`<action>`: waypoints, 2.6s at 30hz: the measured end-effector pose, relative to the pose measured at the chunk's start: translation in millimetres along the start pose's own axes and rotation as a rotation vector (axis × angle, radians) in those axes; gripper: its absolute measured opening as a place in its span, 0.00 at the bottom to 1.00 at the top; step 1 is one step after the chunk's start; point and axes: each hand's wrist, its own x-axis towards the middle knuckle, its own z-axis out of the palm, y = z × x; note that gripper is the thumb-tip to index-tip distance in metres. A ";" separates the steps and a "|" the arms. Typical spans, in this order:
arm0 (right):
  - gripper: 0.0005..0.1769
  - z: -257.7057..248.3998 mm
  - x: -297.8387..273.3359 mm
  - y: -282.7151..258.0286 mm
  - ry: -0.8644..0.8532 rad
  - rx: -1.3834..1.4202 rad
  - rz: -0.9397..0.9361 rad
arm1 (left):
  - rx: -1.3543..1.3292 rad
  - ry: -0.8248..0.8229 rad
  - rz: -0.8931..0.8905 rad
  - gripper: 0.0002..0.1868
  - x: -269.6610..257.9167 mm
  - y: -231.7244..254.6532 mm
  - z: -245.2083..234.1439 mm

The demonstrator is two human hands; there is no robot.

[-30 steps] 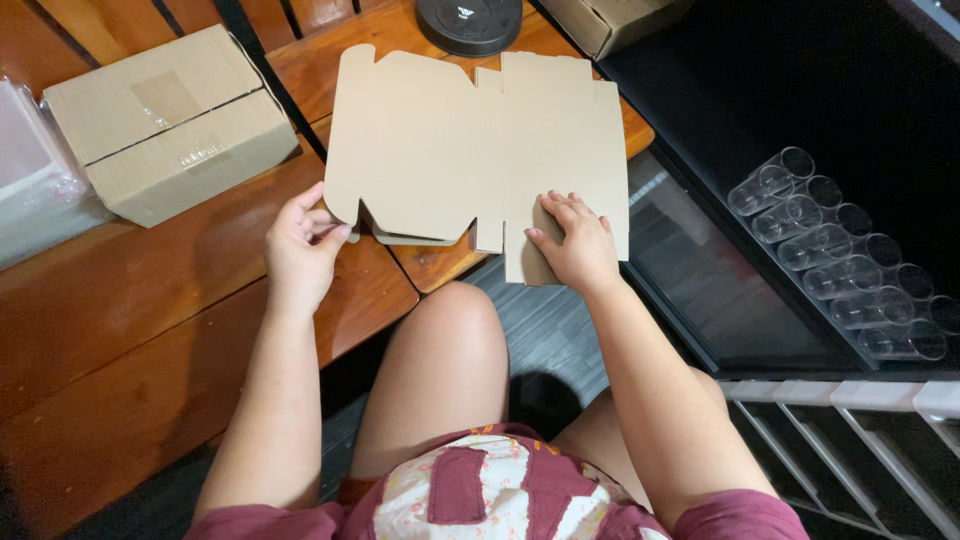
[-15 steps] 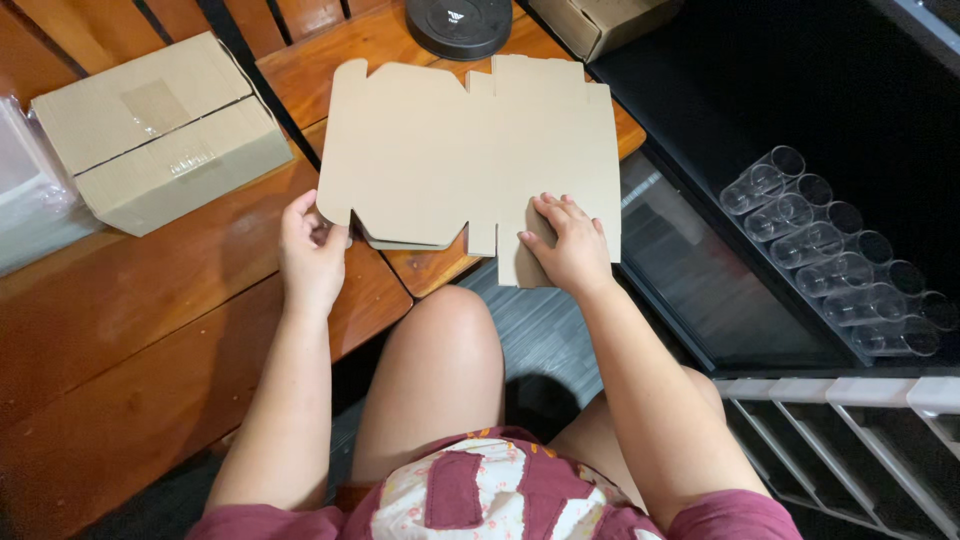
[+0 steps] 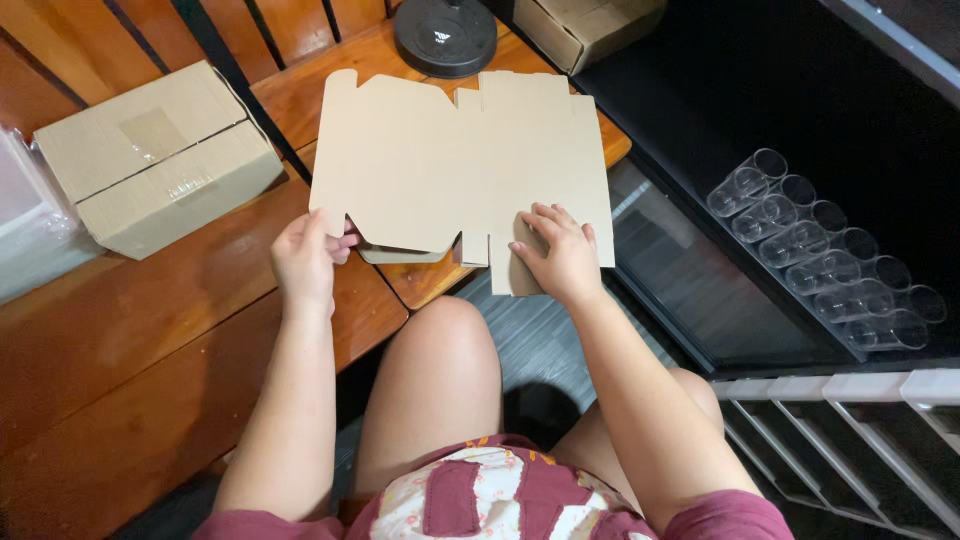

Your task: The person repeatedly picks up flat cardboard pieces from a wooden surface, folds them, and places them onto a stack on a nearby shelf. The process is repeated multiple times throughout the clip.

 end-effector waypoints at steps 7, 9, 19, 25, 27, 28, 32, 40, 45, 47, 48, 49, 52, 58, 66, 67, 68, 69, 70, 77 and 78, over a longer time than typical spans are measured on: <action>0.41 1.3 -18.3 -34.4 0.149 0.164 -0.169 | 0.059 0.077 0.164 0.10 -26.1 39.3 40.7; 0.46 3.2 -23.4 -49.3 0.168 0.354 -0.211 | 0.122 0.012 0.184 0.14 -33.8 56.8 56.3; 0.49 -17.5 -39.4 -87.2 0.223 0.802 0.066 | 0.003 -0.521 0.479 0.22 -101.2 121.8 147.8; 0.49 -10.6 -34.6 -65.3 0.293 1.090 0.195 | 0.152 -0.673 0.338 0.27 -86.1 83.8 172.4; 0.46 6.5 -25.1 -48.7 0.269 1.259 0.256 | 0.247 -0.583 0.210 0.23 -67.4 56.9 180.1; 0.46 8.0 -25.2 -45.4 0.269 1.258 0.254 | 0.246 -0.582 0.211 0.23 -57.8 42.5 179.7; 0.34 1.5 -23.3 -53.3 0.301 1.422 0.400 | 0.377 -0.539 0.068 0.27 -26.7 -0.9 178.0; 0.29 15.2 -6.2 -29.0 0.363 1.702 0.603 | 0.363 -0.519 -0.018 0.30 -8.7 -37.1 183.8; 0.22 20.9 -1.0 -4.2 0.409 1.807 0.628 | 0.300 -0.448 -0.102 0.36 -25.8 -16.3 204.5; 0.22 6.6 -5.4 -7.2 0.421 1.818 0.623 | 0.248 -0.439 -0.168 0.37 -33.2 3.8 205.1; 0.21 -0.8 -7.2 -8.6 0.430 1.831 0.616 | 0.196 -0.428 -0.232 0.38 -36.7 14.1 205.7; 0.21 -5.4 -8.2 -8.7 0.433 1.830 0.616 | 0.195 -0.431 -0.232 0.38 -31.4 5.1 210.7; 0.21 -13.6 -11.8 -5.5 0.441 1.847 0.593 | -0.046 -0.487 -0.395 0.36 -20.3 -15.1 222.3; 0.22 -47.1 -31.7 -25.4 0.415 1.713 0.613 | -0.180 -0.636 -0.578 0.39 -2.1 -49.9 246.1; 0.24 -87.8 -53.2 -44.8 0.544 1.206 0.520 | -0.306 -0.581 -0.439 0.33 16.0 -89.4 287.5; 0.24 -74.5 -51.3 -29.4 0.547 1.206 0.519 | -0.306 -0.583 -0.438 0.33 9.6 -80.7 286.9; 0.23 -61.3 -49.5 -13.7 0.613 1.131 0.552 | -0.332 -0.537 -0.416 0.33 2.9 -72.2 286.7; 0.21 -48.2 -47.7 2.0 0.678 1.055 0.584 | -0.357 -0.490 -0.394 0.33 -3.7 -63.8 286.5; 0.21 -47.4 -46.9 7.1 0.681 1.055 0.585 | -0.356 -0.493 -0.395 0.33 -8.8 -54.3 286.2; 0.49 -67.2 -47.2 -8.9 0.676 1.238 0.602 | -0.492 -0.332 -0.379 0.36 -19.5 -43.1 289.7; 0.50 -79.7 -49.4 -27.0 0.682 1.343 0.559 | -0.491 -0.305 -0.380 0.35 -18.6 -46.1 289.8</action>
